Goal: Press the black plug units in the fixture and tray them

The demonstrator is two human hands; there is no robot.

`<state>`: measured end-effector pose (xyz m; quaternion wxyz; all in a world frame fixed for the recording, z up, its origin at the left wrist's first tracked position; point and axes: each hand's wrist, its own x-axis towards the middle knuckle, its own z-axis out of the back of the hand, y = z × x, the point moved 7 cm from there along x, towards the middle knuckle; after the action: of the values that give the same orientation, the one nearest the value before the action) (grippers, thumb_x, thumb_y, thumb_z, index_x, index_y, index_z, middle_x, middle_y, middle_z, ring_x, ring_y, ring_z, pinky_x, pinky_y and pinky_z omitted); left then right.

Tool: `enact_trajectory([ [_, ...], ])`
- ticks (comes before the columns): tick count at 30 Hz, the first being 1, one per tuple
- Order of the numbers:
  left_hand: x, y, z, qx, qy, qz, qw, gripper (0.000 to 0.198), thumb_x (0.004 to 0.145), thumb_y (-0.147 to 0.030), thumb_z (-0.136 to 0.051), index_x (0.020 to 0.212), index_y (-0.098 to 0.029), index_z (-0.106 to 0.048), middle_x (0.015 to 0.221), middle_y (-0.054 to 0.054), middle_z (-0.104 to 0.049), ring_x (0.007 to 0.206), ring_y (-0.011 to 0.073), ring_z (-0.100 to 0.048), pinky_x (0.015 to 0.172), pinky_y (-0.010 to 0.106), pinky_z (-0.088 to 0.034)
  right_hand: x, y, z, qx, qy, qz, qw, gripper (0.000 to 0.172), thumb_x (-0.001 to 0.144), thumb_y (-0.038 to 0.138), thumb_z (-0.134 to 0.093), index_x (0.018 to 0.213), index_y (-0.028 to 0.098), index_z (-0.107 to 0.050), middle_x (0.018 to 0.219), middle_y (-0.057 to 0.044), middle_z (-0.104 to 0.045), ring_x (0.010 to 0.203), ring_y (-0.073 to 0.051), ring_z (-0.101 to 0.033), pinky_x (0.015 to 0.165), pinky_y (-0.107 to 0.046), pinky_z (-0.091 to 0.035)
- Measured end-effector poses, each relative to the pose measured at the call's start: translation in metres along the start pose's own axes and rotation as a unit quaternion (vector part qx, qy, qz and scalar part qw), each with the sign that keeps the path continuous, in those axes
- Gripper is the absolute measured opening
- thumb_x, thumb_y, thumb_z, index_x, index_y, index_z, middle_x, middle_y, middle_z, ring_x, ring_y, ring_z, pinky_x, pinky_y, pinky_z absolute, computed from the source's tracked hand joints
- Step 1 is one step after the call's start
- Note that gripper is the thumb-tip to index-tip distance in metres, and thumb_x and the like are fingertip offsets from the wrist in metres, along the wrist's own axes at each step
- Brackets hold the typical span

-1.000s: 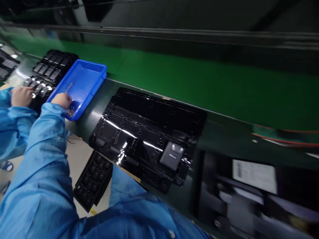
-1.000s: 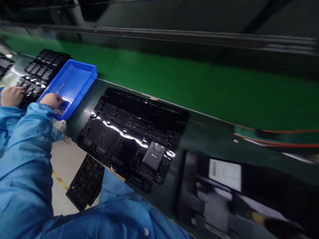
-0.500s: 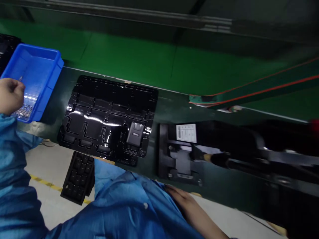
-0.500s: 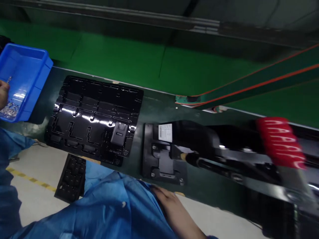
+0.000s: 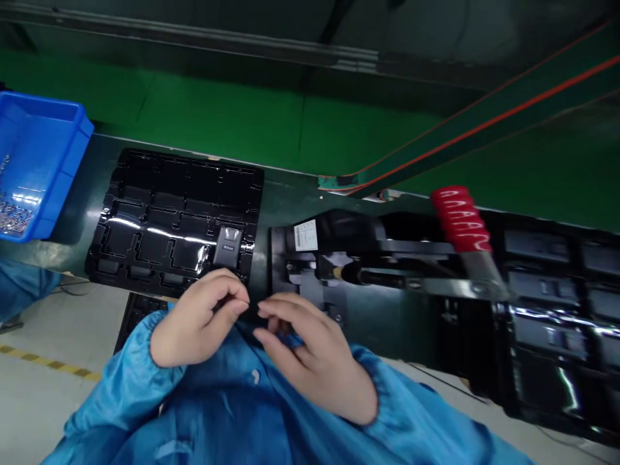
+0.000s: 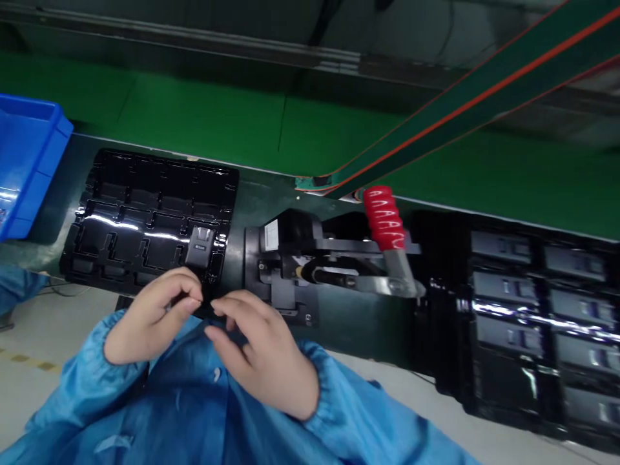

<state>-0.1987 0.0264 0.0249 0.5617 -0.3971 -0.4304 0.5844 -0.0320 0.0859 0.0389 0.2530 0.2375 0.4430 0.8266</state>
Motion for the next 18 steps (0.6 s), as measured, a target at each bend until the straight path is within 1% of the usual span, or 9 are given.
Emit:
enact_trajectory([
  [2,0.001,0.003,-0.018,-0.042,0.005,0.019,0.999,0.015,0.108,-0.023,-0.055,0.097,-0.02,-0.064,0.095,0.003,-0.064,0.086,0.0152,-0.061,0.08,0.028,-0.051,0.007,0.0,-0.003,0.009,-0.001,0.021,1.0,0.03,0.1,0.019,-0.073,0.129,0.025,-0.065,0.108,-0.005,-0.073,0.077,-0.012,-0.07,0.073,-0.024,-0.065],
  [5,0.001,0.012,-0.029,-0.089,0.004,0.08,0.993,0.017,0.107,-0.026,-0.058,0.093,-0.019,-0.064,0.093,0.003,-0.063,0.085,0.0152,-0.059,0.08,0.028,-0.05,0.013,-0.004,-0.002,0.005,0.002,0.045,0.999,0.024,0.101,0.018,-0.071,0.123,0.025,-0.068,0.105,-0.005,-0.074,0.086,-0.015,-0.073,0.078,-0.027,-0.066],
  [8,0.001,0.026,-0.036,-0.177,0.009,0.167,0.97,0.022,0.105,-0.035,-0.062,0.091,-0.018,-0.066,0.089,0.002,-0.064,0.082,0.0158,-0.058,0.078,0.029,-0.05,0.016,-0.008,0.0,-0.007,0.002,0.066,0.998,0.02,0.103,0.017,-0.069,0.121,0.023,-0.07,0.103,-0.006,-0.075,0.091,-0.016,-0.075,0.082,-0.029,-0.066],
  [10,0.0,0.033,-0.04,-0.236,0.007,0.203,0.95,0.028,0.103,-0.043,-0.066,0.092,-0.017,-0.067,0.085,0.002,-0.063,0.08,0.0151,-0.057,0.076,0.029,-0.048,0.016,-0.011,0.001,-0.01,0.003,0.076,0.997,0.02,0.103,0.016,-0.068,0.121,0.022,-0.071,0.104,-0.006,-0.076,0.091,-0.016,-0.075,0.083,-0.029,-0.067],
  [14,-0.003,0.042,-0.046,-0.28,-0.003,0.23,0.932,0.036,0.097,-0.051,-0.075,0.091,-0.015,-0.071,0.079,0.0,-0.06,0.072,0.0122,-0.05,0.07,0.026,-0.043,0.013,-0.017,0.0,-0.008,-0.001,0.104,0.995,0.02,0.102,0.014,-0.068,0.121,0.02,-0.073,0.106,-0.007,-0.078,0.093,-0.016,-0.077,0.086,-0.028,-0.067],
  [18,-0.006,0.048,-0.052,-0.297,-0.023,0.251,0.921,0.043,0.093,-0.057,-0.078,0.093,-0.015,-0.072,0.072,-0.002,-0.056,0.066,0.0114,-0.047,0.064,0.025,-0.04,0.011,-0.023,0.002,0.013,-0.033,0.122,0.992,0.018,0.102,0.013,-0.067,0.116,0.021,-0.075,0.104,-0.007,-0.079,0.091,-0.016,-0.077,0.083,-0.026,-0.067],
])
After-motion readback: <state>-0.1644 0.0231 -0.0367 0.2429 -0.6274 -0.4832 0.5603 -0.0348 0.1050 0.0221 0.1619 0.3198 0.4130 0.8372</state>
